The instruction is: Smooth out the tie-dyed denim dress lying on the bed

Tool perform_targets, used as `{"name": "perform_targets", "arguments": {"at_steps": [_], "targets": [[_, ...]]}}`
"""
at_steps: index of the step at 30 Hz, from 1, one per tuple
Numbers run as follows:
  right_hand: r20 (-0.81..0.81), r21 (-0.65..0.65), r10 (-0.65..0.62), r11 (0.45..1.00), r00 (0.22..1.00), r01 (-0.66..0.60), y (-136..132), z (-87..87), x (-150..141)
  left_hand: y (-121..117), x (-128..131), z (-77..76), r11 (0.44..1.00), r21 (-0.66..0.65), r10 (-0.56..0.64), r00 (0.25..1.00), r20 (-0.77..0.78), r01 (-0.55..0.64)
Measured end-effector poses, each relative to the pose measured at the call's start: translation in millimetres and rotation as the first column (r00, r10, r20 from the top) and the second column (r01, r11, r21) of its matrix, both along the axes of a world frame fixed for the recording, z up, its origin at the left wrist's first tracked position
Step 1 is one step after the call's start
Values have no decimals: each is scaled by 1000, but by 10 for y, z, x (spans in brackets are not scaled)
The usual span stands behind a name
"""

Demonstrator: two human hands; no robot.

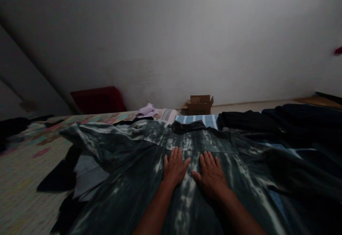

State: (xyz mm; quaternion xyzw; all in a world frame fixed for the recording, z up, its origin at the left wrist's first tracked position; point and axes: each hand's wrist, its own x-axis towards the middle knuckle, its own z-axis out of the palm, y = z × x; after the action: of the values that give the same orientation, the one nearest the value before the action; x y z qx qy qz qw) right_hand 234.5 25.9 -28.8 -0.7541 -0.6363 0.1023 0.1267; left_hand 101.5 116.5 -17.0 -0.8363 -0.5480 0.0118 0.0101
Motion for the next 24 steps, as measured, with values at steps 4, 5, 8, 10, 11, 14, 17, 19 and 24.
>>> {"name": "perform_targets", "arguments": {"at_steps": [4,5,8,10,11,14,17,19,24], "targets": [[10,2,-45,999,999,45,-4,15,20,15,12,-1,994,40,102,994,25,-103],[12,-4,-58,998,998,58,-2,21,29,14,18,0,991,49,123,992,29,-124],[14,-14,-87,996,996,88,8,34,54,-3,42,2,980,96,172,985,18,-173],[14,-10,-93,996,996,93,10,34,65,-17,68,7,971,142,193,981,2,-192],[14,-7,-92,996,996,92,10,31,68,-17,84,10,969,161,188,982,-4,-185],[15,-5,-88,996,996,89,8,10,70,37,140,13,986,151,71,997,-7,-69],[15,2,-90,996,996,90,12,-6,71,185,196,2,995,15,-95,995,14,95],[8,1,-92,996,996,92,18,-2,75,311,231,-11,988,-58,-141,990,26,143],[-9,-13,-94,995,996,94,28,42,88,558,337,-26,995,-46,-91,995,36,92]]}}
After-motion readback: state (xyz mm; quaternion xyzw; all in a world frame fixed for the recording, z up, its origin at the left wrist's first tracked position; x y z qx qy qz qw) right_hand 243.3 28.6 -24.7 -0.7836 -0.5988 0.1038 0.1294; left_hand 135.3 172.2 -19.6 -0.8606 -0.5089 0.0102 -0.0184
